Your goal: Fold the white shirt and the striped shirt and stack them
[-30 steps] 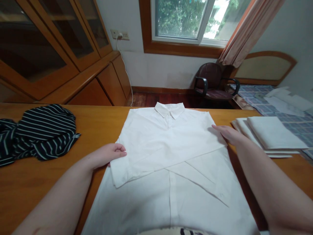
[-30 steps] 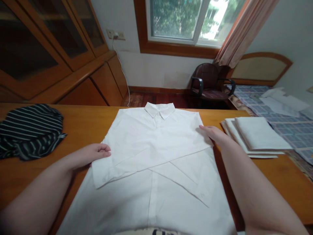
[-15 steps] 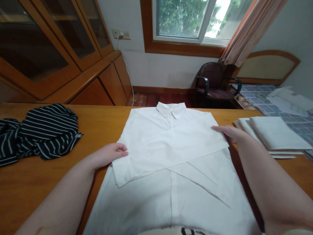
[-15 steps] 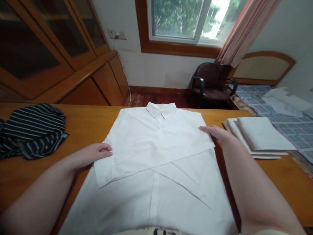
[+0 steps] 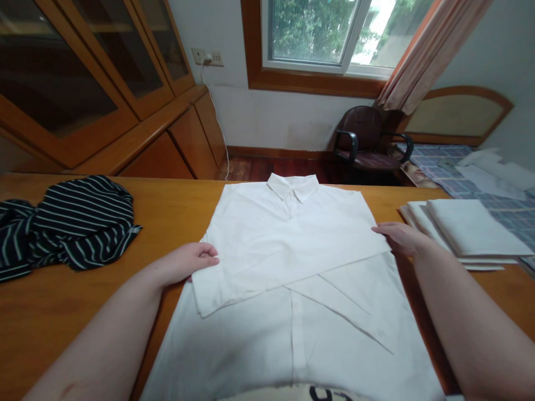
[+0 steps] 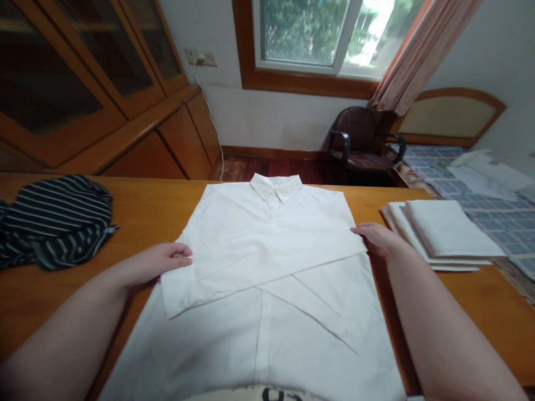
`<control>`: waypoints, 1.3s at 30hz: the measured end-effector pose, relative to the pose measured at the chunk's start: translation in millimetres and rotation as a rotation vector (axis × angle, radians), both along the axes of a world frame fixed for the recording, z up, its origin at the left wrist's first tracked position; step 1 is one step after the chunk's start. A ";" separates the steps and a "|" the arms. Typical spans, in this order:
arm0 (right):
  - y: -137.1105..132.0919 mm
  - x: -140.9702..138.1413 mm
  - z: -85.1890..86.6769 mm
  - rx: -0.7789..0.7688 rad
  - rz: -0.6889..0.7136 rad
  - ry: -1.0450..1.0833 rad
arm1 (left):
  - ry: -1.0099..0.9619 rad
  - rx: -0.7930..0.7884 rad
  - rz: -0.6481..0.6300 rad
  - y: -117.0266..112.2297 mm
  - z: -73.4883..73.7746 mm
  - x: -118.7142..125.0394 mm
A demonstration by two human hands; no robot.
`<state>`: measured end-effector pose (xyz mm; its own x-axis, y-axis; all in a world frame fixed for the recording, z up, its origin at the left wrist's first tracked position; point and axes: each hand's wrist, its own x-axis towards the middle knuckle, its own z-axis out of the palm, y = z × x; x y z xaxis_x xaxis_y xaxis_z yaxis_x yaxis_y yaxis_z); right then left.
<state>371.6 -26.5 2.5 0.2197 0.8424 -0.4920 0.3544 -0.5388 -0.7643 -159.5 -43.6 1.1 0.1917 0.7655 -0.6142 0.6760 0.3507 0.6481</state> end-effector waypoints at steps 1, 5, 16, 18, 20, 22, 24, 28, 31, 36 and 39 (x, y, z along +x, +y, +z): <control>-0.7 -1.2 -0.3 -0.014 -0.026 0.036 | -0.001 -0.002 -0.001 0.0 -0.2 0.0; -0.7 -0.1 -0.1 -0.052 -0.037 0.061 | 0.003 0.000 -0.001 -0.4 0.1 0.4; -13.7 18.5 -1.6 -0.098 0.084 -0.021 | 0.003 0.009 -0.017 -0.5 -0.8 0.0; -12.7 16.0 -0.8 -0.089 0.077 -0.075 | 0.010 0.005 -0.012 -0.4 -0.6 0.0; -11.4 14.3 2.0 -0.089 0.070 -0.135 | 0.019 0.009 -0.008 -0.5 0.1 0.3; -11.1 14.1 5.5 -0.114 0.076 -0.188 | 0.017 0.010 -0.011 -0.8 0.8 0.5; -12.6 15.6 8.2 -0.138 0.140 -0.196 | 0.014 0.009 -0.012 -0.9 1.3 0.6; -16.7 20.8 8.1 -0.140 0.302 -0.106 | 0.015 0.012 -0.013 -0.4 1.5 0.8; -16.5 22.4 4.4 -0.150 0.268 -0.138 | 0.001 0.001 -0.017 0.1 2.2 1.8; -15.2 20.7 2.3 -0.178 0.270 -0.183 | 0.009 0.016 -0.004 -0.4 2.9 3.0; -17.5 19.7 3.7 -0.164 0.246 -0.143 | 0.013 0.020 -0.023 -0.5 1.3 1.8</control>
<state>391.3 -44.0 6.2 0.0956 0.7911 -0.6041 0.5867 -0.5351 -0.6079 -157.7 -44.1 2.5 0.2018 0.7731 -0.6014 0.6922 0.3218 0.6460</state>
